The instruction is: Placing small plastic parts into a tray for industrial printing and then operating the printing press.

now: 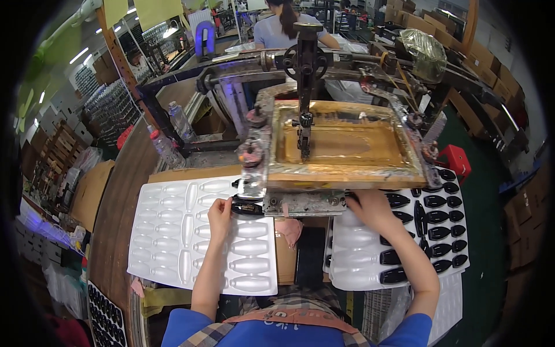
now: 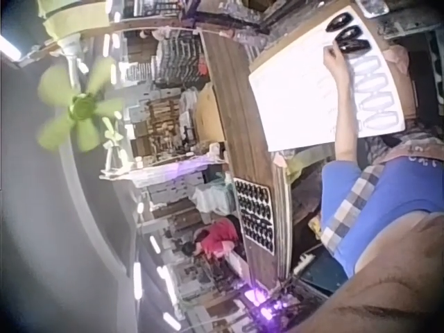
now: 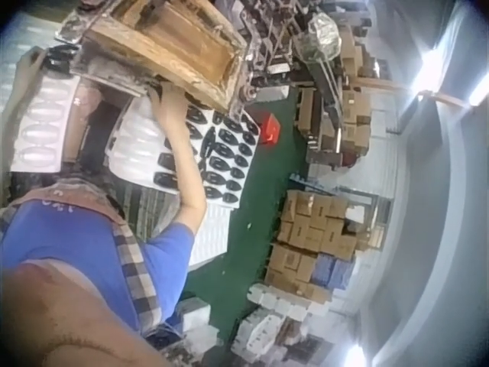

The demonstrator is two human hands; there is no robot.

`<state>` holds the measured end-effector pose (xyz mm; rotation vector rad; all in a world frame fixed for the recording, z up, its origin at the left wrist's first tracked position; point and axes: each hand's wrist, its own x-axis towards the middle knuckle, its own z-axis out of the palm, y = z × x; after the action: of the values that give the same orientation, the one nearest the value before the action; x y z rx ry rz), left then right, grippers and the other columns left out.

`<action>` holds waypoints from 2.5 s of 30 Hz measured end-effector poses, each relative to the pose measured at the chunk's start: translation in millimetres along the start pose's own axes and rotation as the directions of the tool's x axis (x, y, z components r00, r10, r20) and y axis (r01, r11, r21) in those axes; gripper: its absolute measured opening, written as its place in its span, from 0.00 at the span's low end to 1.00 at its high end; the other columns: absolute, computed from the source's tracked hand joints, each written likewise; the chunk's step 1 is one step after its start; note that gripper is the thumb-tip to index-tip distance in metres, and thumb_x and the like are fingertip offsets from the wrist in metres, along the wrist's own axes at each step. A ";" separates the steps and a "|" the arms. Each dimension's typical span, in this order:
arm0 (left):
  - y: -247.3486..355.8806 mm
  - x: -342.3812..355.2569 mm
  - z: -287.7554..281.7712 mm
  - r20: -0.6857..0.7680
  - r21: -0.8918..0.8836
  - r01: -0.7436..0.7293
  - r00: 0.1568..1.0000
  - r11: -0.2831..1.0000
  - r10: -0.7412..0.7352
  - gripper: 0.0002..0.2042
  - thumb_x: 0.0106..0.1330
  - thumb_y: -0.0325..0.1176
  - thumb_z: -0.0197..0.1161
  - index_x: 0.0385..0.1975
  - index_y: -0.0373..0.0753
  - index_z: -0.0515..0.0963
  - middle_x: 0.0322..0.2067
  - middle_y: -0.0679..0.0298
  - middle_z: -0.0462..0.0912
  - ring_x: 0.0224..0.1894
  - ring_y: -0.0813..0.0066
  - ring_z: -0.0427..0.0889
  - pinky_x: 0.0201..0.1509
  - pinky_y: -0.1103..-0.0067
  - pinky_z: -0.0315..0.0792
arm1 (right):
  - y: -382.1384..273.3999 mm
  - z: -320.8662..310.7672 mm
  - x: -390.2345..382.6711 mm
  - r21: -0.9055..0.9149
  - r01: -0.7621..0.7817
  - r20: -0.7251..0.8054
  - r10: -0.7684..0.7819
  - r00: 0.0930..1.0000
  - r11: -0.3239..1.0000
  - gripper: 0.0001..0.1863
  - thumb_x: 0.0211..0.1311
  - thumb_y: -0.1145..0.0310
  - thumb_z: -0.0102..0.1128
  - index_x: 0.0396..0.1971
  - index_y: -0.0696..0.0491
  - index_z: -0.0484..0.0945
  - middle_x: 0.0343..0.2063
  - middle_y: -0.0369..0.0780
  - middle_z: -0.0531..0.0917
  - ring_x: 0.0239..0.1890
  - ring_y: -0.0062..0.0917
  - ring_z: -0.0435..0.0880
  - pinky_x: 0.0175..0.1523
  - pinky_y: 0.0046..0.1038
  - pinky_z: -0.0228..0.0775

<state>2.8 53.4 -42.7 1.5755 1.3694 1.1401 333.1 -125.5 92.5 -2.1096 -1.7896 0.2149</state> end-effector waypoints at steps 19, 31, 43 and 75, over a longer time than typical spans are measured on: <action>107.0 64.6 71.7 0.287 0.269 -0.823 0.564 0.500 0.775 0.13 0.58 0.29 0.54 0.43 0.36 0.70 0.40 0.57 0.74 0.39 0.64 0.73 0.46 0.77 0.67 | -2.2 -23.6 -16.0 0.477 0.212 -0.305 -0.065 0.950 0.853 0.29 0.45 0.72 0.63 0.51 0.55 0.65 0.50 0.39 0.68 0.34 0.15 0.72 0.33 0.13 0.64; 96.6 36.8 -10.1 0.044 -0.435 -0.257 0.951 0.863 0.305 0.06 0.61 0.29 0.55 0.32 0.32 0.74 0.28 0.67 0.76 0.30 0.84 0.72 0.36 0.87 0.67 | -65.4 9.9 41.5 0.386 0.112 0.128 -0.174 0.976 0.916 0.29 0.52 0.49 0.56 0.46 0.57 0.69 0.43 0.46 0.75 0.48 0.37 0.71 0.52 0.29 0.62; 5.1 -52.5 -18.7 0.000 -0.084 0.096 0.995 0.992 -0.096 0.11 0.60 0.34 0.57 0.24 0.31 0.73 0.17 0.65 0.74 0.20 0.80 0.70 0.23 0.82 0.63 | 39.5 29.8 27.6 -0.123 0.005 -0.150 -0.024 0.988 0.992 0.17 0.54 0.67 0.51 0.44 0.56 0.71 0.43 0.47 0.74 0.48 0.41 0.69 0.54 0.37 0.59; 105.0 102.6 87.5 0.683 -0.724 0.618 0.705 0.305 0.192 0.09 0.57 0.27 0.55 0.37 0.33 0.74 0.35 0.62 0.78 0.37 0.72 0.76 0.45 0.78 0.68 | -33.6 13.8 41.8 0.426 0.075 -0.172 0.000 0.985 0.901 0.21 0.51 0.60 0.61 0.44 0.55 0.72 0.43 0.42 0.76 0.46 0.31 0.73 0.50 0.29 0.64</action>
<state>123.1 140.5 42.0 0.6525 0.1921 0.7410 305.1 -77.9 97.1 -1.7224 -1.5151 0.3739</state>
